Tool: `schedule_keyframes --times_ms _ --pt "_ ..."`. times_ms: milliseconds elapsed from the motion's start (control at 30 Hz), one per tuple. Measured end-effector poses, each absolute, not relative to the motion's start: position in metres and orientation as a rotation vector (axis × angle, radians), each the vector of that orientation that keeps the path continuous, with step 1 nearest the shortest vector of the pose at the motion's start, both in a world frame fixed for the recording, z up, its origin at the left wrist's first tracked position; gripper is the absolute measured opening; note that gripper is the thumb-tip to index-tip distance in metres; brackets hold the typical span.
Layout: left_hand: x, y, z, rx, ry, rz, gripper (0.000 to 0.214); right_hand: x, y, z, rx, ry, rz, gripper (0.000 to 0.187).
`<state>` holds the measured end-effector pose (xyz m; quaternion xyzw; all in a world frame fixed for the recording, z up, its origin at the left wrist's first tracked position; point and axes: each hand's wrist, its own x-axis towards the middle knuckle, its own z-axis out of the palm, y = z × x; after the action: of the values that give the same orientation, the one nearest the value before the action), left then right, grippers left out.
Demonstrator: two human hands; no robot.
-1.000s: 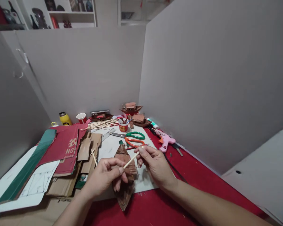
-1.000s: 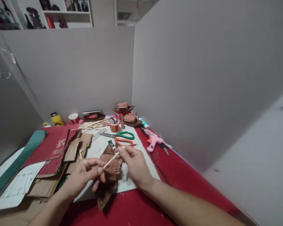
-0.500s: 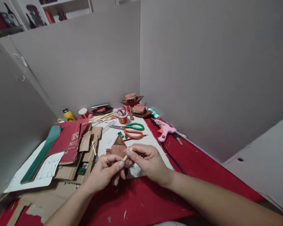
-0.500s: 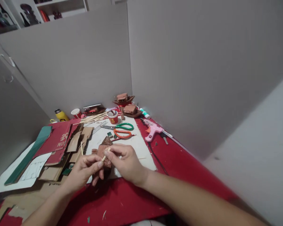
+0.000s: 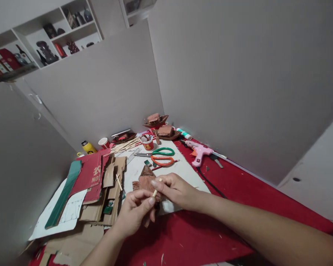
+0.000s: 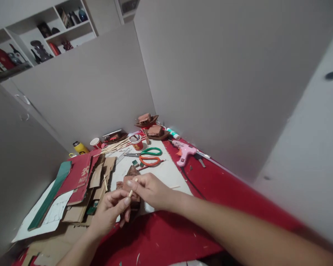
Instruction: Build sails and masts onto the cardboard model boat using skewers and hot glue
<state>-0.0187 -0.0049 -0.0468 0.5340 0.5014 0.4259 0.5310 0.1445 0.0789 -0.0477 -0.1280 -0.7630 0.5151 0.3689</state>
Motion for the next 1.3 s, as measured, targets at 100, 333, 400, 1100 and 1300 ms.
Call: schedule_keyframes --times_ms 100,333,400,1100,1300 --pt "-0.020 -0.005 -0.047 1.281 1.210 0.992 0.037 0.145 0.078 -0.052 -0.353 -2.013 1.236 0.054" --pt "-0.019 -0.006 -0.051 1.302 1.211 0.970 0.037 0.148 0.078 -0.053 -0.404 -2.096 1.166 0.051" --pt "-0.018 -0.006 -0.053 1.320 1.206 0.966 0.039 0.149 0.078 -0.051 -0.389 -2.149 1.164 0.051" --pt "-0.030 -0.005 -0.045 1.023 0.870 0.948 0.028 0.146 0.090 -0.047 -0.496 -1.484 1.647 0.054" --pt "-0.021 -0.003 -0.049 1.061 0.988 0.993 0.032 0.144 0.076 -0.051 -0.425 -1.689 1.617 0.054"
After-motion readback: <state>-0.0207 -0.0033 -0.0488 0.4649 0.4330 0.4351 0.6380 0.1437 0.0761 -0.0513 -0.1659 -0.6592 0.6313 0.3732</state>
